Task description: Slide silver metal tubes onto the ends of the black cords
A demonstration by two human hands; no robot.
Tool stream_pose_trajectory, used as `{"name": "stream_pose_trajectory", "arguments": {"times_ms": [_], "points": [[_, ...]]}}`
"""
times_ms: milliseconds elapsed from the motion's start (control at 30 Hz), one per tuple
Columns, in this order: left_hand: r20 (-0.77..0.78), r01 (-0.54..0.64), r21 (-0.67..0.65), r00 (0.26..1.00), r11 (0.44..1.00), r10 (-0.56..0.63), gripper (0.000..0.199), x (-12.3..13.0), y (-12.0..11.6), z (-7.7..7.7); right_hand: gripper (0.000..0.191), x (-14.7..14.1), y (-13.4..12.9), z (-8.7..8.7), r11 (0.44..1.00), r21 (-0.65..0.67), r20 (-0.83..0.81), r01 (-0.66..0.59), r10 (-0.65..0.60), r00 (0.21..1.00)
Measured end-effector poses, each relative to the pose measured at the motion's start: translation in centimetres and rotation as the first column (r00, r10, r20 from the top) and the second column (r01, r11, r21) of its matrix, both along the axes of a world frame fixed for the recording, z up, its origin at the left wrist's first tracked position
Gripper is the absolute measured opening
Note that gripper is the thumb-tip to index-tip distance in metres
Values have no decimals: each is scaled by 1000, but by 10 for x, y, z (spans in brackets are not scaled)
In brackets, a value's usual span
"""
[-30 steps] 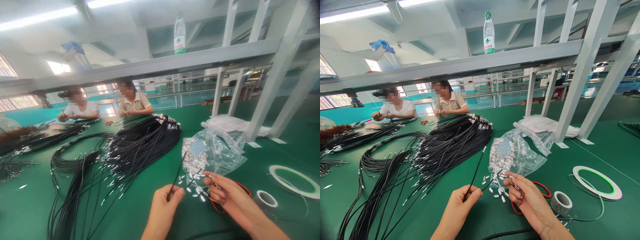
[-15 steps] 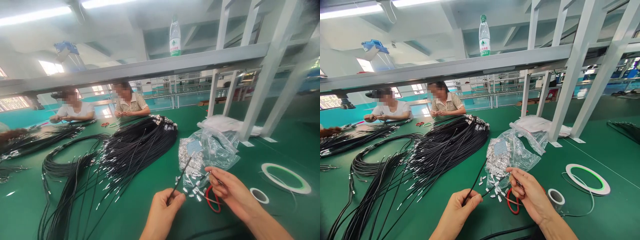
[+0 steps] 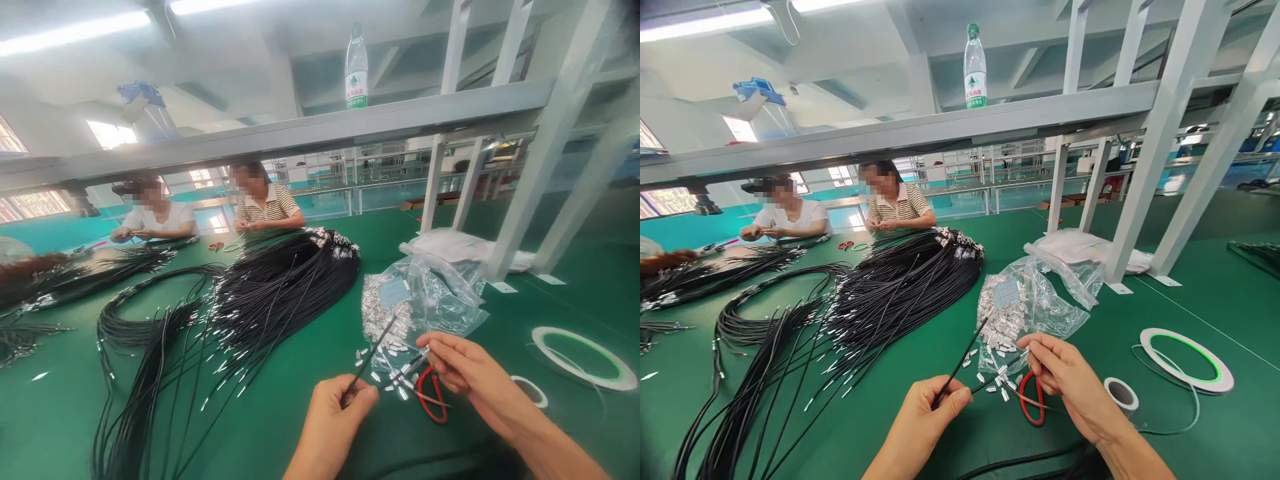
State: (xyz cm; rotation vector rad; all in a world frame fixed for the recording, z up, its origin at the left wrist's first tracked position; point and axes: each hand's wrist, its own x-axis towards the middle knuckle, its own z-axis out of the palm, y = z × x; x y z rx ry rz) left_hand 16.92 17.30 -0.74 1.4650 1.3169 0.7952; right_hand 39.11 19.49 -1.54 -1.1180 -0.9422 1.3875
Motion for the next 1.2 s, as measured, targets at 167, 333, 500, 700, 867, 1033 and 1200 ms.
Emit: {"name": "stream_pose_trajectory", "arguments": {"times_ms": [167,333,500,700,867,1033,1200], "points": [[6,1,0,1000,1000,-1,38,0,1,2,54,4,0,2,1000,-22,-20,-5,5,1000],[4,8,1,1000,1000,-8,38,-1,0,0,53,3,-1,-1,999,-21,10,-30,31,999],[-17,12,22,1000,1000,-11,37,-1,0,-1,44,5,-1,-7,991,3,66,-135,135,989],[-22,12,19,1000,1000,-12,35,1,0,-2,39,0,-6,-6,983,-21,14,-183,183,983],[-11,8,22,1000,1000,-8,32,1,-2,0,43,-16,-9,-7,963,-75,-155,-257,244,957],[37,-8,26,999,1000,7,31,1,0,-3,50,-32,-12,-13,967,-117,-298,-225,182,937],[44,-27,54,999,998,25,33,0,3,-6,37,-42,-16,-19,934,-97,-352,-344,291,890]]}}
